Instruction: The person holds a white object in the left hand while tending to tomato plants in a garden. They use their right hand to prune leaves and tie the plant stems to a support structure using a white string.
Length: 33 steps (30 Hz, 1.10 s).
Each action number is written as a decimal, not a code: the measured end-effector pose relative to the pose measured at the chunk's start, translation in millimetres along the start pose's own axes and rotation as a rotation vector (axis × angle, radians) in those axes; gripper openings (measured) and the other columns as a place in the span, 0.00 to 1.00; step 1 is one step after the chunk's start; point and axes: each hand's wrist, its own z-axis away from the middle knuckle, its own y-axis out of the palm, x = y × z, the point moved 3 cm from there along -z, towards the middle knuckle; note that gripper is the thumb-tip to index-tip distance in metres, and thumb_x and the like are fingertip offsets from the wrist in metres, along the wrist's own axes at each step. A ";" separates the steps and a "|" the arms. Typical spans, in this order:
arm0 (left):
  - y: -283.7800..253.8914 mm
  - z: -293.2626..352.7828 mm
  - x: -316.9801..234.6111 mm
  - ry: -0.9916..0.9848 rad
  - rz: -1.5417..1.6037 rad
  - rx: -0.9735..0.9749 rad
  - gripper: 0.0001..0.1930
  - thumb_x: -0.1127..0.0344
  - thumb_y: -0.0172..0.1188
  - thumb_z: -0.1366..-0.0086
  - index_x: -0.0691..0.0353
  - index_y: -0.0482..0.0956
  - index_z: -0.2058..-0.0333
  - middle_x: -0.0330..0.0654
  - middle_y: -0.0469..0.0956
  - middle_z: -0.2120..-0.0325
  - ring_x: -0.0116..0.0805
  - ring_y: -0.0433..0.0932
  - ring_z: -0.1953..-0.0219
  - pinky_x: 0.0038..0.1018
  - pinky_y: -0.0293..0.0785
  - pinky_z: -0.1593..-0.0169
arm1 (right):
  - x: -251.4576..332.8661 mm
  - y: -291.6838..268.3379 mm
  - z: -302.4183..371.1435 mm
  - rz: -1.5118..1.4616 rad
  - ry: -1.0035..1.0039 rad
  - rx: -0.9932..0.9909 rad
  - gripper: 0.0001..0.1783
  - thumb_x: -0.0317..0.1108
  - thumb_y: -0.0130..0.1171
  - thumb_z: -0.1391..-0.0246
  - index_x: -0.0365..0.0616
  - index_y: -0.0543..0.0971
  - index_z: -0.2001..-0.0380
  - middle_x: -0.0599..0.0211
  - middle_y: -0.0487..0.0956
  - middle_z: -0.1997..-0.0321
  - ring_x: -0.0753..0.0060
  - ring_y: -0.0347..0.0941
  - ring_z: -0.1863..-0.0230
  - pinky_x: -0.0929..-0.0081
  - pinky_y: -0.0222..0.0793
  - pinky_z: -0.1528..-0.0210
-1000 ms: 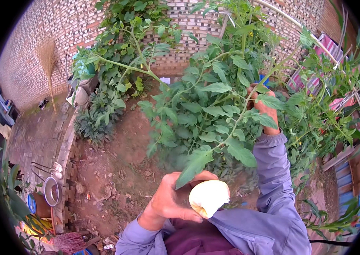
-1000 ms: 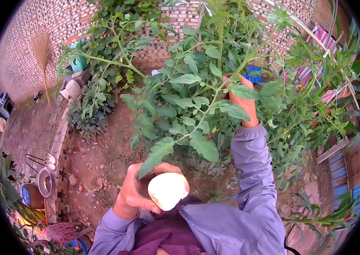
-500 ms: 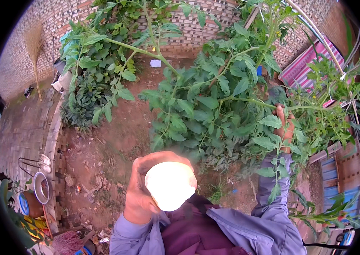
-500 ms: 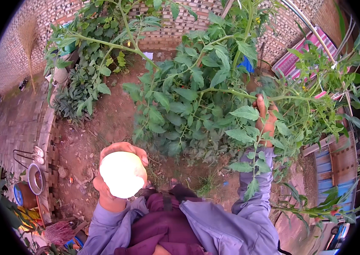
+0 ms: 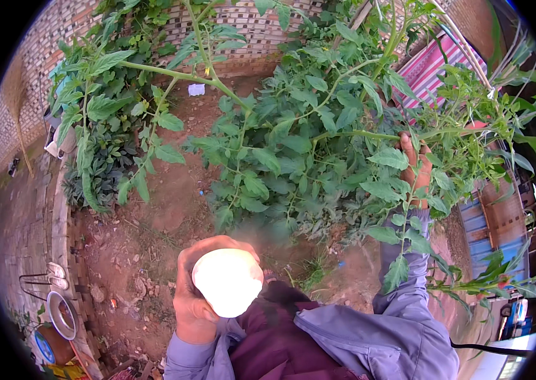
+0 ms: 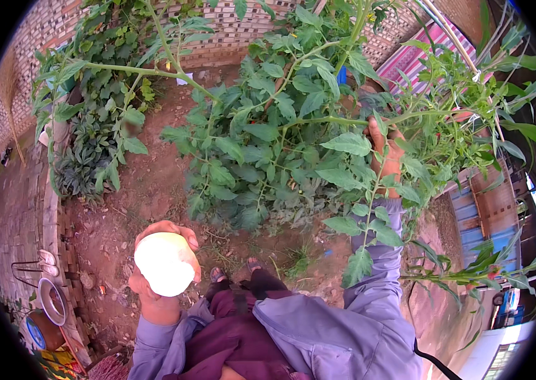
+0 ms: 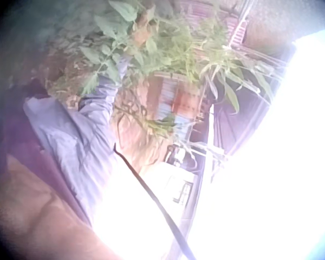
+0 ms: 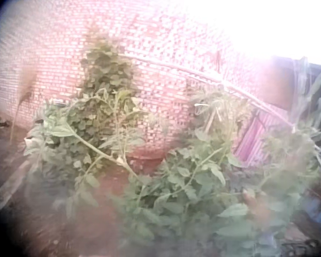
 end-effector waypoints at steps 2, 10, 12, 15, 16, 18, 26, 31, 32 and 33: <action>-6.1 3.4 0.9 0.047 -0.069 -0.106 0.48 0.53 0.78 0.71 0.71 0.69 0.49 0.59 0.74 0.62 0.55 0.77 0.61 0.43 0.80 0.63 | 16.8 19.6 7.3 -0.005 0.024 0.006 0.20 0.41 0.64 0.46 0.37 0.75 0.58 0.68 0.78 0.70 0.79 0.72 0.71 0.80 0.67 0.69; -20.5 6.4 6.1 0.040 -0.120 -0.128 0.46 0.50 0.77 0.68 0.65 0.68 0.50 0.54 0.72 0.57 0.57 0.75 0.58 0.44 0.81 0.63 | 30.1 37.3 -10.6 -0.027 -0.016 0.129 0.16 0.35 0.59 0.43 0.37 0.74 0.55 0.68 0.78 0.72 0.79 0.74 0.74 0.79 0.71 0.73; -22.9 7.1 6.7 0.001 -0.133 -0.126 0.46 0.49 0.77 0.69 0.65 0.68 0.50 0.53 0.72 0.57 0.57 0.75 0.58 0.45 0.81 0.62 | 25.2 41.4 -15.5 0.363 -0.353 0.189 0.15 0.34 0.57 0.42 0.38 0.74 0.54 0.68 0.78 0.71 0.78 0.74 0.75 0.78 0.70 0.72; -21.4 3.1 5.8 0.066 -0.121 -0.177 0.46 0.51 0.77 0.70 0.66 0.69 0.50 0.54 0.72 0.58 0.57 0.75 0.58 0.45 0.81 0.61 | 31.0 56.0 -28.3 0.072 -0.355 0.123 0.15 0.38 0.63 0.46 0.38 0.78 0.62 0.69 0.78 0.76 0.78 0.73 0.80 0.79 0.65 0.80; -23.6 3.2 5.5 0.068 -0.127 -0.171 0.46 0.51 0.77 0.70 0.66 0.69 0.50 0.54 0.72 0.58 0.57 0.75 0.58 0.45 0.81 0.61 | 39.8 63.5 -30.1 -0.027 -0.361 0.099 0.15 0.39 0.64 0.47 0.38 0.78 0.64 0.69 0.78 0.77 0.78 0.72 0.81 0.79 0.64 0.81; -28.7 6.2 6.2 0.076 -0.104 -0.190 0.47 0.52 0.77 0.71 0.67 0.69 0.50 0.54 0.73 0.59 0.58 0.75 0.59 0.44 0.81 0.62 | 48.0 73.4 -27.6 -0.194 -0.168 0.247 0.07 0.29 0.59 0.44 0.37 0.78 0.63 0.68 0.77 0.74 0.78 0.72 0.76 0.79 0.68 0.72; -33.3 -3.2 13.8 0.045 -0.080 -0.155 0.45 0.57 0.76 0.73 0.73 0.70 0.53 0.56 0.72 0.60 0.58 0.75 0.59 0.42 0.82 0.68 | 76.3 99.1 -29.8 -0.253 -0.121 0.322 0.09 0.32 0.63 0.46 0.36 0.78 0.68 0.70 0.76 0.80 0.79 0.70 0.86 0.80 0.64 0.83; -30.6 -6.3 19.6 0.107 -0.017 -0.224 0.44 0.59 0.75 0.73 0.76 0.71 0.53 0.56 0.73 0.61 0.58 0.75 0.59 0.43 0.83 0.71 | 70.7 95.4 -35.3 -0.180 -0.043 0.399 0.14 0.35 0.55 0.45 0.34 0.77 0.62 0.62 0.80 0.70 0.73 0.77 0.74 0.76 0.73 0.76; -33.2 -8.2 19.3 0.057 -0.013 -0.160 0.44 0.60 0.75 0.73 0.73 0.71 0.52 0.56 0.73 0.60 0.59 0.74 0.59 0.44 0.83 0.71 | 71.7 91.3 -34.8 -0.187 -0.045 0.404 0.14 0.35 0.55 0.45 0.34 0.77 0.62 0.62 0.80 0.70 0.73 0.77 0.74 0.76 0.73 0.76; -34.5 -7.4 20.1 0.008 -0.010 -0.103 0.44 0.61 0.75 0.73 0.69 0.72 0.50 0.55 0.72 0.59 0.61 0.73 0.58 0.45 0.83 0.71 | 75.3 89.3 -28.7 -0.174 -0.015 0.447 0.14 0.37 0.53 0.43 0.36 0.77 0.62 0.62 0.79 0.68 0.72 0.76 0.72 0.75 0.72 0.74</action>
